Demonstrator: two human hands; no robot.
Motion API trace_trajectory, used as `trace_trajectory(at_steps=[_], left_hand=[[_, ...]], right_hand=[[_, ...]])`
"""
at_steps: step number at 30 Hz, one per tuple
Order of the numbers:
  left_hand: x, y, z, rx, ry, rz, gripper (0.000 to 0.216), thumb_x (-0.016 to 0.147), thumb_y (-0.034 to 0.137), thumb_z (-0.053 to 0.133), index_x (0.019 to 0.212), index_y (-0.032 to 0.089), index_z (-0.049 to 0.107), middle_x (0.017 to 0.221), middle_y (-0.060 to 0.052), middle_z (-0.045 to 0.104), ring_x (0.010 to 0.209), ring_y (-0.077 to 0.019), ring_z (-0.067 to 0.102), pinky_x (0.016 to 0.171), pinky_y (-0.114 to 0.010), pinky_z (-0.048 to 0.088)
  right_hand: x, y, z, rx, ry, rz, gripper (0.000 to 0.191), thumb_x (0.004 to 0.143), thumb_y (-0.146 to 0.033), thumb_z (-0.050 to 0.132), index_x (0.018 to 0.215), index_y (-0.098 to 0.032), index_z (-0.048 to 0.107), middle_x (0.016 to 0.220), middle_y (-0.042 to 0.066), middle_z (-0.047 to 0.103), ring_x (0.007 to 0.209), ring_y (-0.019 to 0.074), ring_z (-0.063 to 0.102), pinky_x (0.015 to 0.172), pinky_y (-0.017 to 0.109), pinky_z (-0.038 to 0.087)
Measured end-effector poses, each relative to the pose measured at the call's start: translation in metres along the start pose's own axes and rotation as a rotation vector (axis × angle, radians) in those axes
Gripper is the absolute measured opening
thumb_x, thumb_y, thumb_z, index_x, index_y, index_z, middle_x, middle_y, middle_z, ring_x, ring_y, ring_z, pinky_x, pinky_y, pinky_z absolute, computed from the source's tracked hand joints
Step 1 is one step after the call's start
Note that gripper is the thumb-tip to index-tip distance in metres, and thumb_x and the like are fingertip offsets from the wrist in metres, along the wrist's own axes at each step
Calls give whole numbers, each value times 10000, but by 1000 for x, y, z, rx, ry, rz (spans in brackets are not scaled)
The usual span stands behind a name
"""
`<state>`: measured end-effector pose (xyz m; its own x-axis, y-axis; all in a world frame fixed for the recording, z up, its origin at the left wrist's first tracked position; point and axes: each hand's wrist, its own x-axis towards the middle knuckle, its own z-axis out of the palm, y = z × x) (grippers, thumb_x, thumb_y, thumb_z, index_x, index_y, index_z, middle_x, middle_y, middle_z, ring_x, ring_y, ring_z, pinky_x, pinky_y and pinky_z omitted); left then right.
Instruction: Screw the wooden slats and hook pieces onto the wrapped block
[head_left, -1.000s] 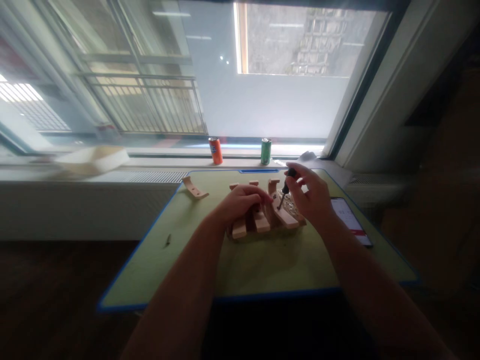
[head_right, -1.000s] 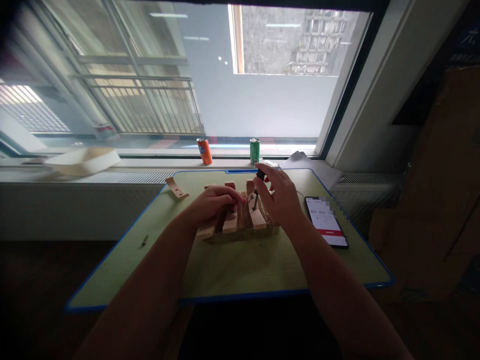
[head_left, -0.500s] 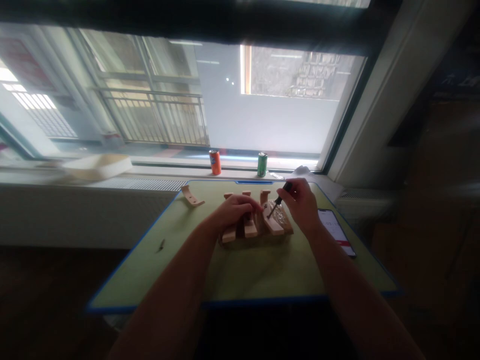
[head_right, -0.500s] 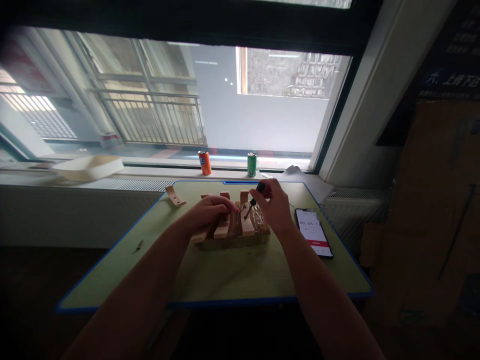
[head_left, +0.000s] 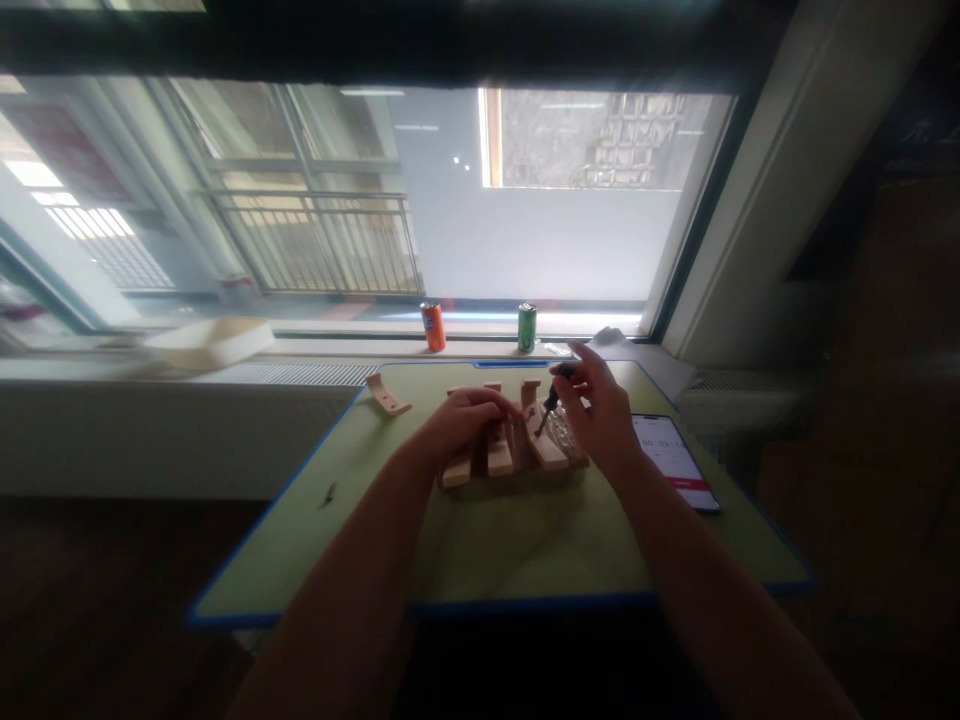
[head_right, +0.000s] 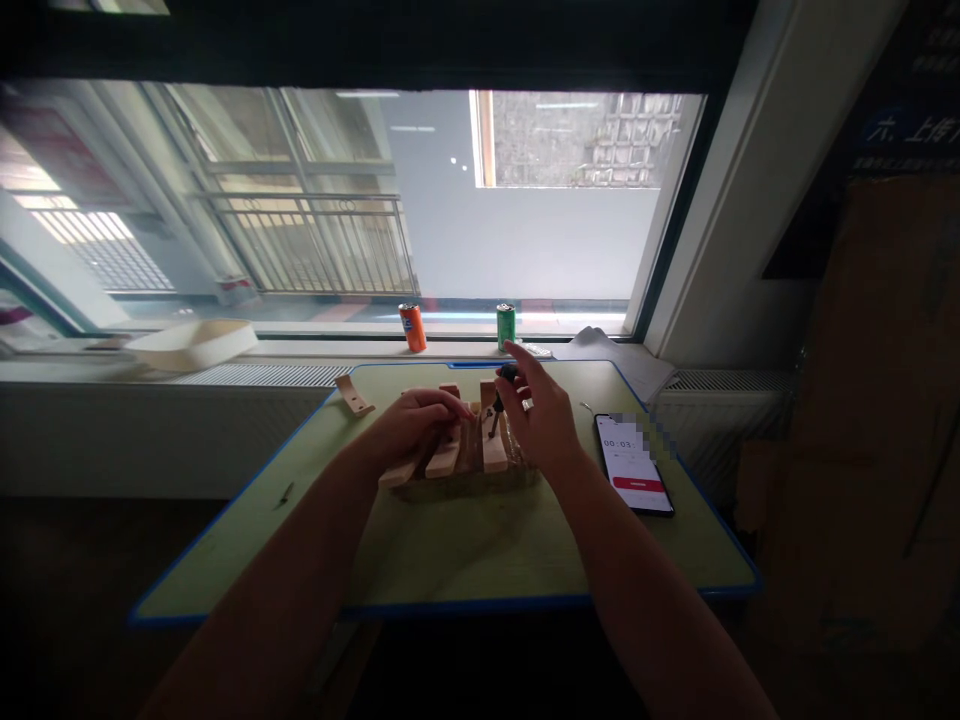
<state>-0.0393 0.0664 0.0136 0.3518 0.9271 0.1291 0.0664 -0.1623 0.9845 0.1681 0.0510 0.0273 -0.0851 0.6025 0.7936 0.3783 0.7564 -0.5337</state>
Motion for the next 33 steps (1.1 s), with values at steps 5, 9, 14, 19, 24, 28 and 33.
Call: trace_trajectory(at_steps=[5, 9, 14, 19, 24, 28, 33], left_hand=[[0, 1, 0, -4, -30, -6, 193, 721, 182, 547, 817, 144, 710, 751, -34, 619, 645, -85, 550, 583, -191, 453], [0, 0, -1, 29, -49, -26, 208, 731, 184, 540, 842, 147, 712, 800, -48, 634, 654, -87, 556, 589, -199, 459], [0, 0, -1, 60, -79, -42, 246, 734, 183, 535, 890, 142, 720, 856, -68, 662, 659, -88, 565, 605, -200, 462], [0, 0, 0, 32, -45, -28, 241, 730, 184, 534, 869, 134, 724, 822, -65, 666, 647, -89, 570, 604, -205, 468], [-1, 1, 1, 40, -49, -36, 247, 717, 194, 542, 869, 127, 724, 799, -69, 665, 641, -99, 567, 591, -211, 455], [-1, 3, 1, 73, -41, -15, 246, 722, 203, 539, 866, 130, 725, 810, -70, 671, 645, -99, 567, 603, -216, 457], [-2, 4, 1, 113, -51, -13, 251, 730, 206, 533, 879, 135, 721, 831, -69, 669, 666, -105, 572, 616, -222, 460]], right_hand=[[1, 6, -5, 6, -65, -65, 357, 884, -235, 451, 1232, -242, 530, 1096, 65, 627, 911, 167, 610, 750, 347, 538], [4, 7, -8, 10, -93, -32, 349, 895, -240, 437, 1233, -247, 523, 1102, 59, 627, 908, 162, 607, 777, 354, 517], [9, 9, -14, -136, -19, -6, 179, 774, -353, 631, 876, -205, 618, 749, 3, 579, 617, 118, 510, 553, 273, 453], [7, 8, -14, -261, -40, -62, 268, 828, -377, 561, 1036, -224, 632, 744, 13, 592, 587, 119, 486, 565, 290, 434], [2, 5, -10, -92, -185, -59, 476, 907, -317, 417, 1377, -261, 364, 1013, 65, 626, 752, 154, 573, 636, 314, 485], [3, 7, -11, -43, -215, 32, 479, 910, -318, 413, 1382, -263, 353, 981, 57, 644, 637, 122, 570, 563, 279, 486], [4, 9, -10, -85, -187, -8, 445, 893, -313, 457, 1335, -265, 437, 1009, 59, 656, 799, 167, 609, 677, 335, 518]])
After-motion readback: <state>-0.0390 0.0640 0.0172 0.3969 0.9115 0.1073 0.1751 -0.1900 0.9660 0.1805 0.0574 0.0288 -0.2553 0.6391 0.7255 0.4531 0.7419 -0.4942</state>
